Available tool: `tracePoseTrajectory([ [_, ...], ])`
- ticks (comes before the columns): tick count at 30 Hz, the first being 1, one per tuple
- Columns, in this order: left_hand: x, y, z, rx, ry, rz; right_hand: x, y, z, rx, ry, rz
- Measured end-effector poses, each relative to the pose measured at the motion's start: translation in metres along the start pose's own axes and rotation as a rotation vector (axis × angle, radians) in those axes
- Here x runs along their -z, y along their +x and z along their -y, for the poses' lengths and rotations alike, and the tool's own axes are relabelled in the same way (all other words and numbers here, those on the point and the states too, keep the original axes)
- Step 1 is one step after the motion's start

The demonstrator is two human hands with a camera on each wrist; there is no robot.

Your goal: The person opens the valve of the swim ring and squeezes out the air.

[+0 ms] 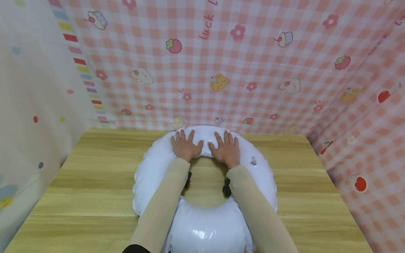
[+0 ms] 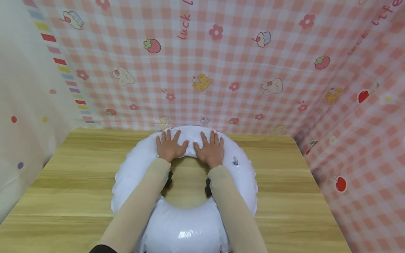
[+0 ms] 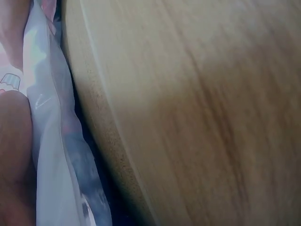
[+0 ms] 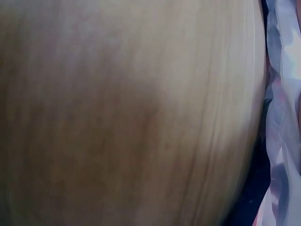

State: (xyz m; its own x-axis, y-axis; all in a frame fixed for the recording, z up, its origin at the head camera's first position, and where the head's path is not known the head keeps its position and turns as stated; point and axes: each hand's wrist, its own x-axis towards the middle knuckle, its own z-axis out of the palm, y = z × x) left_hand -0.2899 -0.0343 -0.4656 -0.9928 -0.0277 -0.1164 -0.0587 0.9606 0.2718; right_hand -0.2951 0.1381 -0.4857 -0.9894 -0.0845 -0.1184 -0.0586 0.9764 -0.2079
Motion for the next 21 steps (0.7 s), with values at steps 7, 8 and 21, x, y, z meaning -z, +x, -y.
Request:
tracePoseTrajectory([
  [7,-0.0005,0.0019,-0.0042,0.008,0.065,0.013,0.0035,-0.0028,0.0020,-0.002,-0.041,0.026],
  [8,-0.0012,0.0020,-0.0046,0.010,0.075,0.017,0.0032,-0.0029,0.0019,-0.004,-0.047,0.034],
  [21,-0.0045,0.0035,-0.0082,0.022,0.141,0.054,0.0015,-0.0020,0.0007,-0.006,-0.085,0.062],
])
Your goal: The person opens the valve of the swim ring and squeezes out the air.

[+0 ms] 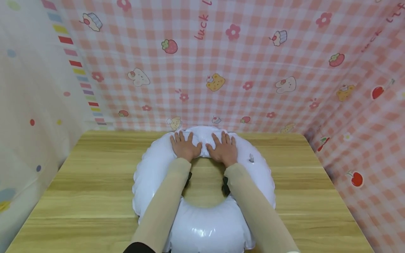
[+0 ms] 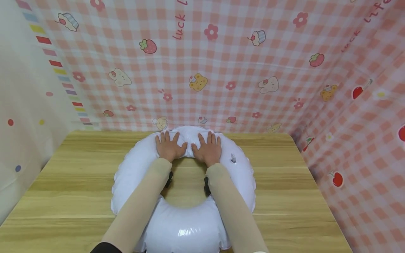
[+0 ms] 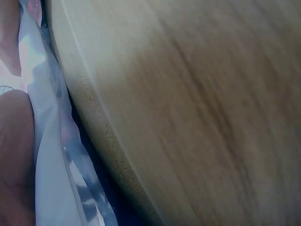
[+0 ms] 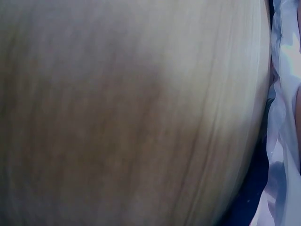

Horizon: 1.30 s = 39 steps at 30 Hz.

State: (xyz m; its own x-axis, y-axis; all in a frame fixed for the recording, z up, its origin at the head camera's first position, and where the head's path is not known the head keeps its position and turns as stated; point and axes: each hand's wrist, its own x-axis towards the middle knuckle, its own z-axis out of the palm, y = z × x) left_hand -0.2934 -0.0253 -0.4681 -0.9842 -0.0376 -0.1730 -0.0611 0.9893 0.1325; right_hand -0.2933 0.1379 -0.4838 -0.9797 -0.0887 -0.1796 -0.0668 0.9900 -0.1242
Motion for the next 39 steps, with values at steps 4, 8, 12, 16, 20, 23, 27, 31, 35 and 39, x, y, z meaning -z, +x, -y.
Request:
tracePoseTrajectory([
  [4,-0.0013,-0.0003,-0.0009,0.003,0.013,0.006,-0.0005,-0.0001,0.0000,-0.005,-0.007,0.015],
  [8,-0.0004,-0.0012,-0.0016,0.008,0.016,0.003,-0.0004,0.0004,0.0008,-0.007,-0.011,0.014],
  [12,0.0001,-0.0016,-0.0018,0.014,0.020,0.005,0.0001,0.0006,0.0014,-0.008,-0.020,0.018],
  [16,-0.0019,-0.0002,-0.0018,0.018,0.034,0.009,-0.0001,0.0005,0.0017,-0.007,-0.018,0.020],
  [20,-0.0049,0.0048,-0.0013,0.017,0.051,0.020,0.0004,0.0003,0.0018,-0.005,-0.017,0.014],
  [23,-0.0059,0.0069,-0.0012,0.014,0.065,0.025,0.0013,-0.0005,0.0023,-0.008,-0.021,0.013],
  [27,-0.0056,0.0052,-0.0020,0.012,0.079,0.024,0.0009,-0.0011,0.0031,-0.008,-0.030,0.013],
  [31,-0.0047,0.0032,-0.0019,0.013,0.093,0.029,-0.0006,-0.0012,0.0033,-0.008,-0.035,0.018],
  [35,-0.0039,0.0023,-0.0022,0.009,0.093,0.027,-0.0004,-0.0012,0.0028,-0.009,-0.036,0.016],
  [39,-0.0038,0.0024,-0.0022,0.010,0.092,0.021,0.0002,-0.0007,0.0026,-0.008,-0.039,0.010],
])
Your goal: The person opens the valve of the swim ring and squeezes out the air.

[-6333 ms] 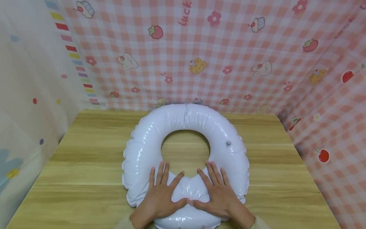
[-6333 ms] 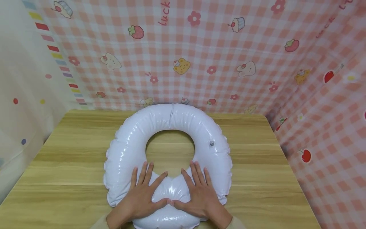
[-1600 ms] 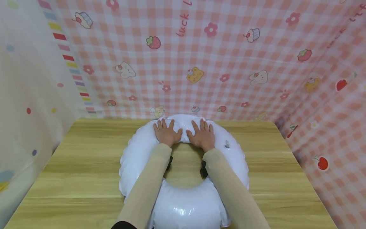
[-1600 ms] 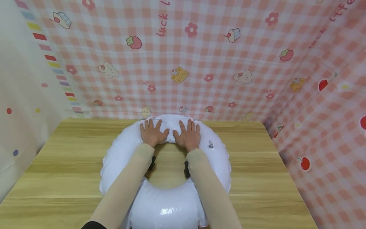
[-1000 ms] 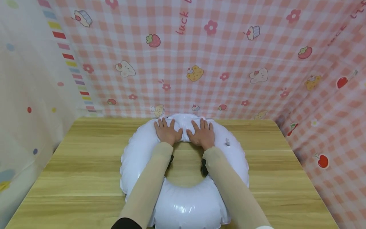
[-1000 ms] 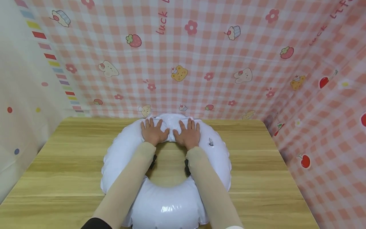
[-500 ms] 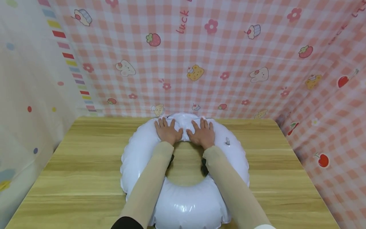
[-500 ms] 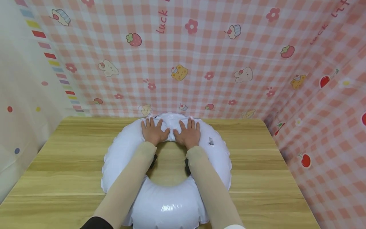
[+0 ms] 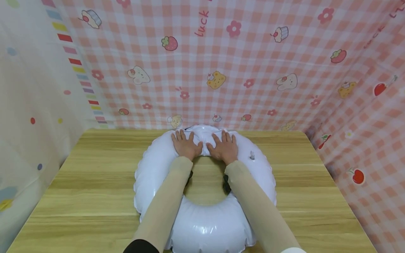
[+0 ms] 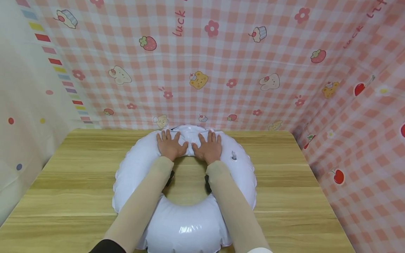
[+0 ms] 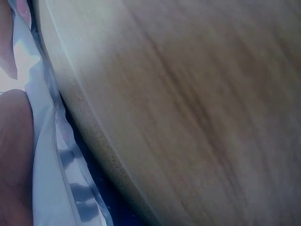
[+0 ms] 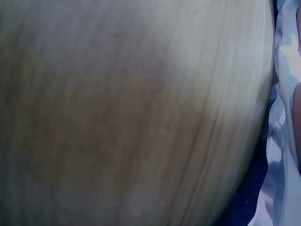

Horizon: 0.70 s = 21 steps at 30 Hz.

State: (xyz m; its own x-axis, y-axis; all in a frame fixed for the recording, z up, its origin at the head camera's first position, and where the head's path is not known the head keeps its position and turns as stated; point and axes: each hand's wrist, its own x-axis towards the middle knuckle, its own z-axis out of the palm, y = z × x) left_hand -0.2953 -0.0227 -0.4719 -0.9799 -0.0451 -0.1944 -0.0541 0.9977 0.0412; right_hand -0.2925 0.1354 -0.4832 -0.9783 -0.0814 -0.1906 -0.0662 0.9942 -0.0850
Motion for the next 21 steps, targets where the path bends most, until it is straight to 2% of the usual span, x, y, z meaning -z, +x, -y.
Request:
tracePoseTrajectory([
  [21,-0.0022,-0.0006,-0.0033,-0.005,-0.006,-0.009,-0.0009,-0.0017,-0.0009,0.005,0.033,-0.014],
])
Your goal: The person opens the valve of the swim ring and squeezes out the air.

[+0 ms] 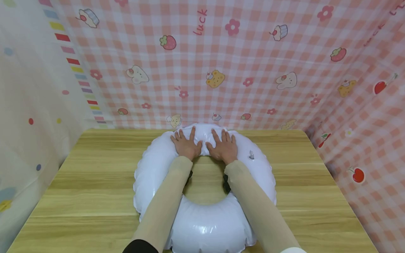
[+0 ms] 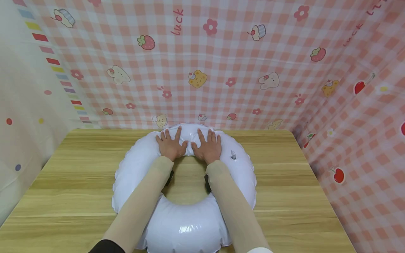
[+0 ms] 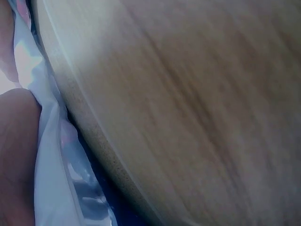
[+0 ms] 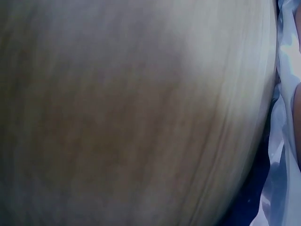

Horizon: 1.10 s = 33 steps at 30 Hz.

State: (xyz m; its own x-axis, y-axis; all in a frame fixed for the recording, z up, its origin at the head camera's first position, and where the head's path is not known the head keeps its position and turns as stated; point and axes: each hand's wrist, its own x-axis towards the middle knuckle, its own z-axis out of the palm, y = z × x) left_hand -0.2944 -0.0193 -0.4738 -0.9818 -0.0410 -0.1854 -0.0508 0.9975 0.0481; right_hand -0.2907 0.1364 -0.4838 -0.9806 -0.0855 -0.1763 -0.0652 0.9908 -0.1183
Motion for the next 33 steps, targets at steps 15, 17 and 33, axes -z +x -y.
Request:
tracePoseTrajectory([
  [15,-0.0044,0.0073,-0.0029,-0.005,0.086,-0.030,0.0001,0.0018,0.0011,-0.008,-0.046,0.023],
  [17,-0.0053,0.0082,-0.0026,-0.007,0.088,-0.030,0.0000,0.0018,0.0012,-0.010,-0.047,0.029],
  [33,-0.0093,0.0058,-0.0005,-0.028,0.122,-0.053,-0.0014,0.0012,0.0019,-0.006,-0.037,0.018],
])
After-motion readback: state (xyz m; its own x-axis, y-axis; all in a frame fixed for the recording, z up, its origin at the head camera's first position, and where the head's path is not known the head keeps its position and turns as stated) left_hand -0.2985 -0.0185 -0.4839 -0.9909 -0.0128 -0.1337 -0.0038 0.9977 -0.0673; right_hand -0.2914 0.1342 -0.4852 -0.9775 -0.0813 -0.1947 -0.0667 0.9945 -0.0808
